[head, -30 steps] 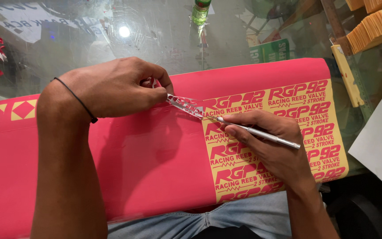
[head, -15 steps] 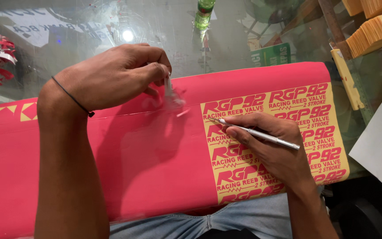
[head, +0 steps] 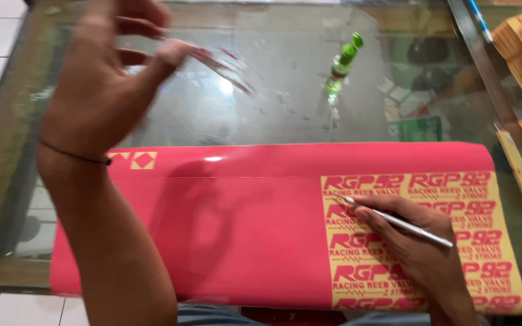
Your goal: The person uses a silver craft knife to carefully cut out individual red and yellow 'RGP 92' stickers from a larger sheet of pink vinyl. They hold the vinyl sheet steady with their left hand while tracing the outlines of the text with the blade in their right hand.
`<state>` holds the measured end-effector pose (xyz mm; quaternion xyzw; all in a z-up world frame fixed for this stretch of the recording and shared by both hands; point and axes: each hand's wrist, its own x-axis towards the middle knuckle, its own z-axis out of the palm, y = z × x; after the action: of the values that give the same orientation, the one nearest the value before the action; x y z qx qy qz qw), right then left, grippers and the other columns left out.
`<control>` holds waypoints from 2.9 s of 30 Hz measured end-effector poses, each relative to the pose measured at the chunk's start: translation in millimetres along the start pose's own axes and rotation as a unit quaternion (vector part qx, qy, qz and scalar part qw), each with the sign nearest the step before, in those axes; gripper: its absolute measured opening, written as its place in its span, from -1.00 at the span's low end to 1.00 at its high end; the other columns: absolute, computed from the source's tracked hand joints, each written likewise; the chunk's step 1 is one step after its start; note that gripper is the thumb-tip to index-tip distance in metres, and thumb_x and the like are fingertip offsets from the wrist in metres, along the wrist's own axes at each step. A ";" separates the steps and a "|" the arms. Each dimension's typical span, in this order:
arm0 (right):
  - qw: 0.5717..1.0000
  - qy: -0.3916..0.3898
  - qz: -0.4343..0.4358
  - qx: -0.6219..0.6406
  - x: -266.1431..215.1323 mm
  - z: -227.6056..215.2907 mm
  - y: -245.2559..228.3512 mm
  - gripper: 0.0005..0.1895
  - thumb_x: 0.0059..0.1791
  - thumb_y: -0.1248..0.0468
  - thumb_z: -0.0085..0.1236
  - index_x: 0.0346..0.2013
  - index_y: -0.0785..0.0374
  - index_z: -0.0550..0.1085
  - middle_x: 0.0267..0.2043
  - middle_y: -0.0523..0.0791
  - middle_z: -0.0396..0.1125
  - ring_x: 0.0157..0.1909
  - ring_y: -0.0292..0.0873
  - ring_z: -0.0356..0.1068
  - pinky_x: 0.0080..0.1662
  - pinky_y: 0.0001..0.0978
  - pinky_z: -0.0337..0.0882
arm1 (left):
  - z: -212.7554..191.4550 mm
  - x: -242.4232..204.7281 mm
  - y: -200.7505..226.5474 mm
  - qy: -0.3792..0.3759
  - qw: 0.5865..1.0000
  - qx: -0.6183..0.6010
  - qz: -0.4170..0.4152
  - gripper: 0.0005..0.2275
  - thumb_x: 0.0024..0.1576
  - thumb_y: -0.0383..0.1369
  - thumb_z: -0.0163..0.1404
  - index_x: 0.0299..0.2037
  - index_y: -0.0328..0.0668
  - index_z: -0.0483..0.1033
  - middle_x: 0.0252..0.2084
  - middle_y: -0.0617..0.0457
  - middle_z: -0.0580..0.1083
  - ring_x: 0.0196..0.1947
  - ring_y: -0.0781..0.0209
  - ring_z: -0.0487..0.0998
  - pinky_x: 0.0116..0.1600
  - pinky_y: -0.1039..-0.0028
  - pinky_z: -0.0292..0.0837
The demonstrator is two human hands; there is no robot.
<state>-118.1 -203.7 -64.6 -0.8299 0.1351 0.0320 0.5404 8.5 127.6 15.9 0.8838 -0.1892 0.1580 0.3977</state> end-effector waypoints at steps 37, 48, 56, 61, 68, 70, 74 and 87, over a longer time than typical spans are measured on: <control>0.981 0.086 -0.101 -0.140 -5.8 8.9 5.6 -0.85 -0.05 0.33 0.26 -0.21 0.20 0.67 -0.27 -0.10 0.57 -0.17 -0.29 0.50 -0.13 -0.48 0.38 | -41.4 -38.2 -162.2 0.110 0.963 0.241 -0.056 -0.72 0.28 -0.20 -0.08 -0.09 -0.18 0.63 -0.23 -0.05 0.25 -0.09 -0.03 0.20 0.07 0.22 0.25; 0.982 0.109 -0.102 0.116 1.3 -2.5 8.5 -0.83 0.01 0.33 0.13 -0.26 0.44 0.55 -0.41 -0.01 0.47 -0.50 -0.24 0.36 -0.41 -0.49 0.41 | -60.6 -57.4 -164.6 0.137 0.948 0.286 -0.016 -0.58 0.20 -0.06 0.38 -0.10 -0.19 0.47 0.00 -0.09 0.42 0.09 -0.14 0.33 0.23 0.07 -0.04; 0.962 0.109 -0.042 0.247 5.7 -7.5 17.2 -0.86 0.02 0.36 0.11 -0.25 0.43 0.52 -0.37 0.05 0.44 -0.48 -0.20 0.33 -0.39 -0.46 0.41 | -61.6 -64.5 -91.3 0.031 0.968 0.194 -0.155 -0.50 -0.03 -0.14 0.29 0.11 -0.06 0.49 0.14 -0.16 0.18 0.06 -0.09 0.17 0.08 0.18 0.25; 0.938 0.098 -0.030 0.330 14.7 -20.0 28.7 -0.84 0.08 0.34 0.02 -0.14 0.39 0.47 -0.31 0.04 0.39 -0.38 -0.17 0.33 -0.32 -0.48 0.38 | -41.1 -80.4 -38.1 0.092 0.975 0.200 -0.036 -0.58 0.30 -0.25 0.22 0.20 -0.43 0.43 0.18 -0.29 0.22 0.02 -0.14 0.32 -0.07 0.21 0.26; 0.887 0.091 0.014 0.453 42.9 -45.8 37.4 -0.70 0.10 0.10 -0.04 0.04 0.17 0.43 -0.23 -0.16 0.32 -0.31 -0.33 0.26 -0.31 -0.61 0.26 | 88.6 -139.7 50.3 -0.037 0.998 0.025 0.042 -0.60 0.07 -0.19 0.13 0.05 -0.15 0.38 0.04 -0.04 0.31 0.11 0.04 0.25 0.23 0.25 0.20; 0.902 0.103 -0.015 0.420 36.4 -46.1 10.1 -0.68 0.12 0.07 -0.10 0.05 0.17 0.42 -0.21 -0.16 0.33 -0.30 -0.33 0.28 -0.31 -0.60 0.24 | 112.5 -151.6 54.3 -0.080 0.996 0.015 0.038 -0.54 0.04 -0.12 0.15 0.08 -0.12 0.38 0.08 -0.06 0.27 0.15 0.02 0.20 0.24 0.18 0.26; 0.960 0.146 -0.208 0.120 24.2 -31.6 -47.1 -0.78 0.16 0.22 -0.13 -0.12 0.31 0.43 -0.17 -0.05 0.39 -0.24 -0.22 0.39 -0.24 -0.49 0.44 | 123.2 -161.0 56.3 -0.084 0.994 0.067 0.024 -0.62 0.13 -0.12 0.04 0.06 -0.13 0.39 0.04 -0.03 0.33 0.10 0.02 0.27 0.16 0.23 0.26; 0.809 0.062 -0.504 -0.296 101.1 30.3 -22.0 -0.79 0.08 0.11 -0.06 -0.19 0.19 0.29 -0.24 -0.06 0.20 -0.27 -0.09 0.11 -0.21 -0.21 0.11 | 128.0 -164.3 49.6 -0.107 0.990 0.095 0.015 -0.63 0.15 -0.06 0.01 0.07 -0.04 0.40 0.09 0.02 0.33 0.15 0.04 0.24 0.12 0.18 0.27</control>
<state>-12.4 -187.0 -77.7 -0.9012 -0.2853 -0.2580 0.1998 -142.1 34.0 -103.9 0.9266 -0.2280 0.0855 0.2867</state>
